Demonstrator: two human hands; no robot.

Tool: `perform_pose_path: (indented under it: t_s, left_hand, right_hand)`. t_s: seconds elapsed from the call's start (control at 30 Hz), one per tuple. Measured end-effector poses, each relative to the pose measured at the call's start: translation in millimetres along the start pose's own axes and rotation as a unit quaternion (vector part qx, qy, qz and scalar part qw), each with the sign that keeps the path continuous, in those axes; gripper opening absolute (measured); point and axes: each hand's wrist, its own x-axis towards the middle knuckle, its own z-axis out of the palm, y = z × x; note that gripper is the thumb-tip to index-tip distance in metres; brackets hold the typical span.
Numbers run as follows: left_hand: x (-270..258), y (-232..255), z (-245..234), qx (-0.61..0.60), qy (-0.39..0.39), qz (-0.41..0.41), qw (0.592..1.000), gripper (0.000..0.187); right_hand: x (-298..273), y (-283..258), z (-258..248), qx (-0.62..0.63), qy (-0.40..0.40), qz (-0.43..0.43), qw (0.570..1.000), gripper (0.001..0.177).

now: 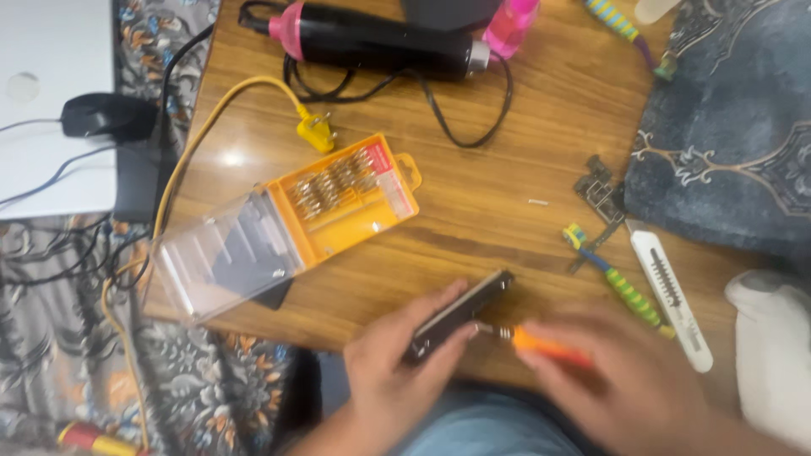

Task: The person unscrews the circuit board from a hard drive using a small screwdriver and then places the drive into a black plastic case.

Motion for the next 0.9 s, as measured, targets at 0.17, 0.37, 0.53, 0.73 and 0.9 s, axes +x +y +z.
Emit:
perform_pose_path:
  t_s: [0.17, 0.37, 0.53, 0.73, 0.9]
  left_hand:
    - [5, -7, 7, -0.002, 0.054, 0.093, 0.994, 0.032]
    - [4, -9, 2, -0.033, 0.053, 0.062, 0.996, 0.029]
    - [9, -12, 4, -0.011, 0.059, 0.082, 0.995, 0.031]
    - [3, -11, 5, 0.065, 0.031, 0.067, 0.995, 0.036]
    - [0, -14, -2, 0.062, -0.002, 0.063, 0.996, 0.039]
  right_hand:
    - [-43, 7, 56, 0.005, 0.194, -0.022, 0.981, 0.040]
    - [-96, 56, 55, 0.146, 0.042, 0.041, 0.988, 0.032]
    - [-115, 76, 72, 0.152, -0.019, 0.083, 0.985, 0.032]
    - [-116, 75, 70, 0.322, -0.211, 0.391, 0.836, 0.038]
    - [-104, 69, 76, 0.359, -0.231, 0.384, 0.819, 0.041]
